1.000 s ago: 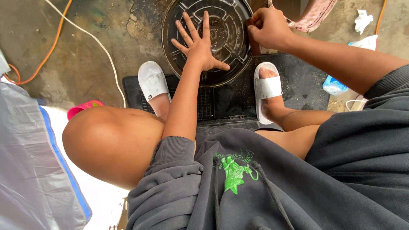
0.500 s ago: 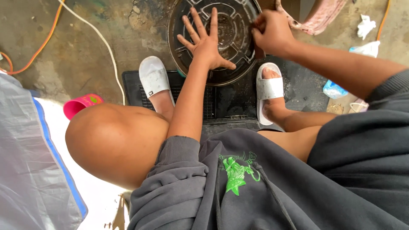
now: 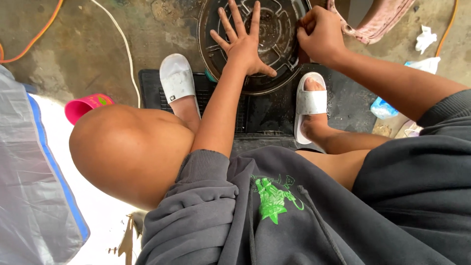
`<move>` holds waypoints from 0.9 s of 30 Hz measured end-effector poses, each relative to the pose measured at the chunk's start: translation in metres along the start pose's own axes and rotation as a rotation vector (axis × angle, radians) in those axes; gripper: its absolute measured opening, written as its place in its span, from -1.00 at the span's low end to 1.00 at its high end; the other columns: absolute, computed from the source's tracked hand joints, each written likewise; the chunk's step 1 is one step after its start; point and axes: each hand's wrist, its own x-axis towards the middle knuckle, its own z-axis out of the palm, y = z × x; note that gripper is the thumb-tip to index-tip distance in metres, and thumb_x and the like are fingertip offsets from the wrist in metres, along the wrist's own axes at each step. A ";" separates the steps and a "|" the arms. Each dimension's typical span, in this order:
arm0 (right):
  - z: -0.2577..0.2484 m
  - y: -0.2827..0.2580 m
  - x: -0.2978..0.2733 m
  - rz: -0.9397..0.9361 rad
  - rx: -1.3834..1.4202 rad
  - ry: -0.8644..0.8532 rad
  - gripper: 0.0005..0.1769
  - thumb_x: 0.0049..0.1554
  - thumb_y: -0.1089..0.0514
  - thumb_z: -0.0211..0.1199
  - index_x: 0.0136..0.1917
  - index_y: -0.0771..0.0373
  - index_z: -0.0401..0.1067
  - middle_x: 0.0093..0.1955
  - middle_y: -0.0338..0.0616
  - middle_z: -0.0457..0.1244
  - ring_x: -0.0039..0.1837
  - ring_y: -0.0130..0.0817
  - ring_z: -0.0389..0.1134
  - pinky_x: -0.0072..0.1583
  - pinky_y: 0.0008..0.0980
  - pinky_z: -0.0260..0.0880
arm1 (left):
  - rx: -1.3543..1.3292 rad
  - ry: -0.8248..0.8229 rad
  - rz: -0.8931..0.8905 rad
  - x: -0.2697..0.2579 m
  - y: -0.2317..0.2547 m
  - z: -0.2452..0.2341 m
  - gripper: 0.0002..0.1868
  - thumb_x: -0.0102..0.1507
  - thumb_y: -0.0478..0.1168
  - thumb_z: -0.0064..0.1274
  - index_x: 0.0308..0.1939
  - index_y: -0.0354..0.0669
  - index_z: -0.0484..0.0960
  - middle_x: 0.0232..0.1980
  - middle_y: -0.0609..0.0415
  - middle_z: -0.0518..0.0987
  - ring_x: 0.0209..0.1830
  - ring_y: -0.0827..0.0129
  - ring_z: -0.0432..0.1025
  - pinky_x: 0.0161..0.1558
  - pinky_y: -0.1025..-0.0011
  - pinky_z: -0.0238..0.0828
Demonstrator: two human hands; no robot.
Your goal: Cleaning a circular motorcycle part by scrubbing it with hands and cleaning liquid on the floor.
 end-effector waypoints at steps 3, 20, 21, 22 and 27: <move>-0.005 -0.010 -0.016 0.042 0.031 -0.020 -0.93 0.18 0.43 0.31 -0.07 0.45 0.44 -0.31 -0.12 0.27 -0.34 -0.38 0.23 -0.28 -0.42 0.25 | -0.027 0.039 0.005 0.004 -0.003 0.004 0.89 -0.29 0.47 0.73 0.66 0.22 -0.50 0.46 -0.48 -0.82 0.45 -0.50 -0.87 0.33 -0.66 -0.56; -0.006 -0.001 0.016 -0.072 0.004 0.063 -0.96 0.18 0.44 0.31 -0.06 0.49 0.51 -0.25 -0.02 0.36 -0.32 -0.31 0.31 -0.28 -0.40 0.33 | -0.012 -0.023 0.010 0.003 0.000 0.001 0.88 -0.21 0.53 0.70 0.65 0.15 -0.56 0.44 -0.54 -0.83 0.39 -0.54 -0.91 0.30 -0.67 -0.62; -0.007 -0.008 0.011 -0.083 0.006 0.047 -0.94 0.17 0.47 0.32 -0.05 0.52 0.50 -0.25 0.01 0.38 -0.32 -0.31 0.34 -0.28 -0.42 0.34 | -0.026 -0.041 -0.001 0.000 0.000 0.003 0.89 -0.22 0.53 0.70 0.64 0.15 -0.57 0.44 -0.55 -0.83 0.39 -0.54 -0.92 0.29 -0.67 -0.62; -0.008 -0.012 0.004 -0.082 0.007 0.046 -0.94 0.17 0.47 0.32 -0.05 0.52 0.50 -0.25 0.01 0.38 -0.32 -0.31 0.34 -0.28 -0.42 0.34 | -0.026 -0.043 -0.002 0.003 -0.001 0.002 0.89 -0.22 0.53 0.70 0.64 0.15 -0.57 0.44 -0.55 -0.83 0.39 -0.54 -0.92 0.29 -0.67 -0.62; -0.003 -0.010 0.002 -0.033 0.032 -0.024 -0.92 0.16 0.43 0.32 -0.05 0.49 0.47 -0.26 -0.04 0.34 -0.33 -0.31 0.28 -0.27 -0.39 0.30 | -0.019 -0.014 0.008 0.004 0.000 0.004 0.88 -0.22 0.52 0.70 0.65 0.14 -0.55 0.44 -0.55 -0.82 0.39 -0.55 -0.91 0.29 -0.69 -0.59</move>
